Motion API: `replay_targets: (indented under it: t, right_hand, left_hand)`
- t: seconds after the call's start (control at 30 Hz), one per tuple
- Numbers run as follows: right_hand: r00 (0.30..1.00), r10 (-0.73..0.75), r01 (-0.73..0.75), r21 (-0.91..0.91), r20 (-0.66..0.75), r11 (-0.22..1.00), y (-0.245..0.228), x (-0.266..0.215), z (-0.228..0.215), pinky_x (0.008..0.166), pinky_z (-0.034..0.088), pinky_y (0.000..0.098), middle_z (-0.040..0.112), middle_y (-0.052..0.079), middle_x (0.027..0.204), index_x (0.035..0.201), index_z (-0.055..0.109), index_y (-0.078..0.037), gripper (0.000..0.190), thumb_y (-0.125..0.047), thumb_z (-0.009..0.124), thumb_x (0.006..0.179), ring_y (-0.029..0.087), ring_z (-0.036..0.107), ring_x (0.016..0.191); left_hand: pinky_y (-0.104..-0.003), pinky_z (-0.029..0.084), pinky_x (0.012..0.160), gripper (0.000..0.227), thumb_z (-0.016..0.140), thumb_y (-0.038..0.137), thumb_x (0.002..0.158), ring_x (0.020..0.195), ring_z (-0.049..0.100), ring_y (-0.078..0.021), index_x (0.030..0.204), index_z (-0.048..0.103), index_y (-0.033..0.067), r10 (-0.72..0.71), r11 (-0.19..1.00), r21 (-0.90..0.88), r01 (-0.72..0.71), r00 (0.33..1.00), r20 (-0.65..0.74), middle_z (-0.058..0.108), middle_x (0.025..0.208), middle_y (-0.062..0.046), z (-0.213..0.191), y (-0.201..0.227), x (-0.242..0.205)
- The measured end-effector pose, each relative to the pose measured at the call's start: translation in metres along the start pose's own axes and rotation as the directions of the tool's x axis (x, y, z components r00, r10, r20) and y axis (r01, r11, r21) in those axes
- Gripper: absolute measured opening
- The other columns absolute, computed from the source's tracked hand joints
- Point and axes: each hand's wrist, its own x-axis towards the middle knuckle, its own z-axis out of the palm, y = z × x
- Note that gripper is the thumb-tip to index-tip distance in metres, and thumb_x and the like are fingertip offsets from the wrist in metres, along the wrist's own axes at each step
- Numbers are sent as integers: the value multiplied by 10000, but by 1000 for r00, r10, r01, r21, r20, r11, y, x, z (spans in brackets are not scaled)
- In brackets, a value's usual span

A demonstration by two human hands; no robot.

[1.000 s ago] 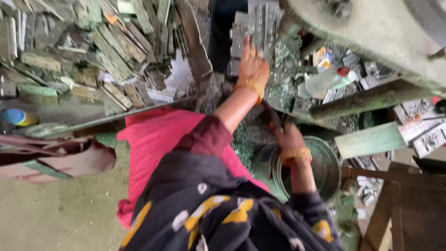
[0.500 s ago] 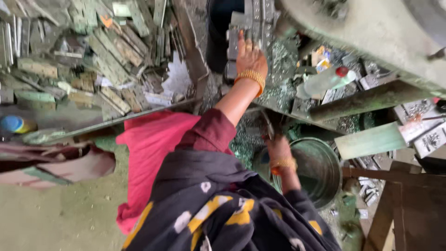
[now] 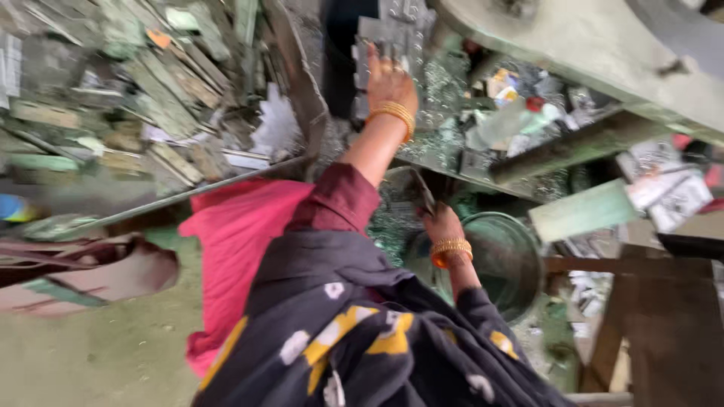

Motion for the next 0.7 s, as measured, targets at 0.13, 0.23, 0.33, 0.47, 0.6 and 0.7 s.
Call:
replay_targets:
  t: [0.13, 0.23, 0.33, 0.47, 0.6, 0.7]
  right_hand:
    - [996, 89, -89, 13, 31, 996, 4, 14, 10, 828, 519, 554, 694, 315, 978, 1037, 689, -19, 499, -496, 685, 893, 489, 665, 986]
    - [998, 62, -60, 61, -27, 996, 8, 0, 29, 791, 518, 561, 690, 314, 956, 1029, 681, -8, 467, -459, 674, 909, 504, 656, 957]
    - [999, 12, -7, 105, -42, 994, 1, -4, 34, 762, 515, 563, 694, 304, 930, 1048, 668, -14, 442, -429, 676, 897, 509, 651, 920]
    - [996, 86, -86, -6, 4, 996, -17, -17, 9, 786, 524, 560, 725, 264, 940, 1161, 660, -81, 397, -395, 645, 919, 474, 692, 916]
    - [988, 92, -97, -35, -127, 995, -54, -17, -48, 789, 497, 578, 714, 274, 972, 1386, 564, -133, 541, -376, 660, 912, 497, 664, 928]
    - [990, 67, -55, 91, -124, 994, -81, -17, -72, 810, 523, 550, 729, 216, 1068, 1278, 623, -151, 463, -463, 674, 939, 466, 673, 988]
  left_hand:
    - [-580, -44, 1231, 411, 427, 186, 1010, 1512, 313, -297, 1328, 664, 80, 11, 999, -33, -7, 992, 129, 470, 1564, -91, -8, -13, -1]
    - [-573, -52, 1248, 435, 413, 198, 1033, 1521, 312, -290, 1396, 622, 78, 13, 994, -105, 5, 986, 165, 482, 1560, -87, -3, -10, -7]
    - [-596, -65, 1223, 450, 407, 192, 1008, 1510, 290, -283, 1401, 592, 75, 24, 991, -132, -3, 987, 157, 443, 1575, -76, -3, -8, 2]
    - [-605, -59, 1186, 579, 412, 188, 911, 1467, 277, -283, 1466, 561, 113, -7, 994, -108, -9, 989, -148, 457, 1560, -71, 2, -9, -5]
    - [-578, -7, 1226, 465, 420, 310, 1033, 1555, 236, -295, 1393, 570, 58, 167, 986, -27, -166, 985, 48, 402, 1616, -104, -1, -22, -59]
    - [-513, 148, 1320, 342, 481, 217, 1064, 1447, 479, -242, 1365, 578, 85, 386, 913, -120, -389, 921, -53, 540, 1526, -110, -5, -43, -104]
